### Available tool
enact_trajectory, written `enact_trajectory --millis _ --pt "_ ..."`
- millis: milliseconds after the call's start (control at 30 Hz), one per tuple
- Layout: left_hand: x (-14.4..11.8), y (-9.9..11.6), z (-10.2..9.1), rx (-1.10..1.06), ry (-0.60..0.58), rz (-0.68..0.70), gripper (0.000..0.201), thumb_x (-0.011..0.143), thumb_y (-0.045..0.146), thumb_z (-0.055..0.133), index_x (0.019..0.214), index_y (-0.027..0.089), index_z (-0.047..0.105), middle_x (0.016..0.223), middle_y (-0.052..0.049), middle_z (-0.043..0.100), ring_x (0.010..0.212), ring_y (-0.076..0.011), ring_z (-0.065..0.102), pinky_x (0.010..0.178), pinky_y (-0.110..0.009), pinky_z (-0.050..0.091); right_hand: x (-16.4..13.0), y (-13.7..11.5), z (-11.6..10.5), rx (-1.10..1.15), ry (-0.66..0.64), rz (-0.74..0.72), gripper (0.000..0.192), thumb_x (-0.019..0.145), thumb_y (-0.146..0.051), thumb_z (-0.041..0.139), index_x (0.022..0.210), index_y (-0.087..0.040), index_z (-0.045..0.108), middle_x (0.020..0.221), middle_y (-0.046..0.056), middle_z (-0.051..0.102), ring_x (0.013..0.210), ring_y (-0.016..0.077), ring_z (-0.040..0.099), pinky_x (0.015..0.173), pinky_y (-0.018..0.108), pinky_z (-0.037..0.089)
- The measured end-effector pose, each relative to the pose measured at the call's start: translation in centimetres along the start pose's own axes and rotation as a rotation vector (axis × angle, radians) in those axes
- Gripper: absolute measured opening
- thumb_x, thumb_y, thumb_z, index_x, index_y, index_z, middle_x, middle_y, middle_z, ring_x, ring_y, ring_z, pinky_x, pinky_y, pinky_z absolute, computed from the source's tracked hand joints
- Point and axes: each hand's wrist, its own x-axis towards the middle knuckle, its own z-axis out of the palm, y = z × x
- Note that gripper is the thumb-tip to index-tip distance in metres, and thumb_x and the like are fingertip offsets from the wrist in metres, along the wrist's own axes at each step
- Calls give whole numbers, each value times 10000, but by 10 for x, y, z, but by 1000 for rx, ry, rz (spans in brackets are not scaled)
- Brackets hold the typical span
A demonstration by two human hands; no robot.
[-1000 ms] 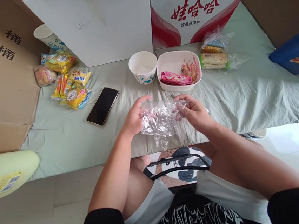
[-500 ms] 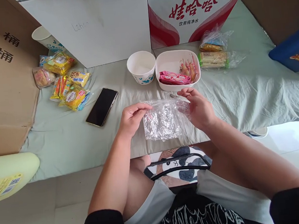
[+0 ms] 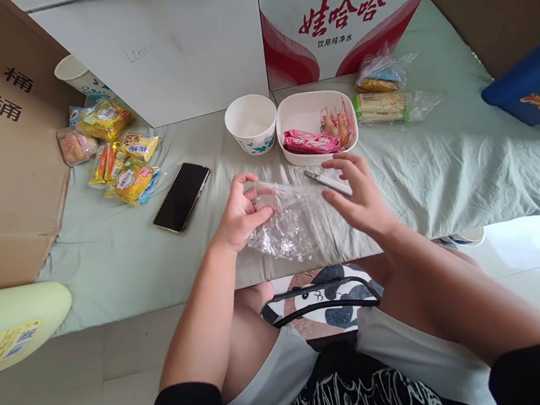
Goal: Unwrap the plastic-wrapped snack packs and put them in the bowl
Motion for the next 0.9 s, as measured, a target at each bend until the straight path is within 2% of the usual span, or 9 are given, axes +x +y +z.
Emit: enact_trajectory --millis 67,167,233,300,400,533,600,733,900 --pt "-3 4 2 -40 -138 -100 658 705 207 853 1184 303 412 1073 2 691 701 -125 717 495 -184 460 1 -2 -6 160 -128 58 479 900 -524 662 1282 -237 616 1406 140 589 1361 320 553 1177 558 442" --pt "-5 8 7 -90 -334 -219 719 711 181 854 1253 315 401 1043 -6 706 653 -109 696 481 -181 446 0 -8 -3 431 -513 150 612 839 -565 758 1309 -213 583 1298 124 675 1221 268 645 1058 464 536" --pt "-6 9 8 -121 -382 -230 776 700 177 864 1299 327 395 1024 -13 726 634 -104 686 487 -182 443 -1 -14 3 465 -717 170 531 819 -505 800 1202 -184 621 1130 90 717 1039 216 678 908 379 569" --pt "-6 10 7 -151 -334 -198 836 672 185 877 1340 338 398 1034 -19 747 625 -99 678 524 -195 470 -2 -20 7 449 -806 214 334 869 -446 754 1025 -171 646 935 45 705 854 161 649 774 319 544" --pt "-6 10 3 -183 -210 -231 813 658 274 883 1362 300 477 1016 -34 767 708 -149 726 641 -258 560 -2 -24 9 485 -748 328 266 894 -434 703 871 -187 606 777 14 649 718 134 601 663 289 501" --pt "-2 7 -3 -81 -183 -419 563 638 347 887 1120 167 660 824 -55 757 725 -194 742 634 -274 561 -2 -21 10 529 -490 444 268 843 -431 703 844 -198 572 752 9 628 695 147 609 663 300 512" --pt "1 6 -4 -45 -73 -337 504 612 293 901 1036 167 659 759 -24 736 645 -139 691 583 -228 508 -1 -19 10 519 -453 473 244 818 -407 701 838 -194 582 747 11 637 696 147 610 676 302 514" --pt "5 10 0 -109 172 -51 518 599 231 884 1042 218 614 743 34 704 612 -96 623 585 -219 488 -1 -21 10 485 -578 510 213 770 -346 728 845 -193 599 673 1 635 660 148 601 669 307 499" --pt "3 10 4 -69 71 -73 456 609 240 869 1002 202 641 703 40 662 575 -85 579 556 -218 457 0 -23 13 570 -492 454 344 797 -465 731 976 -192 622 863 34 696 771 163 635 717 320 510"
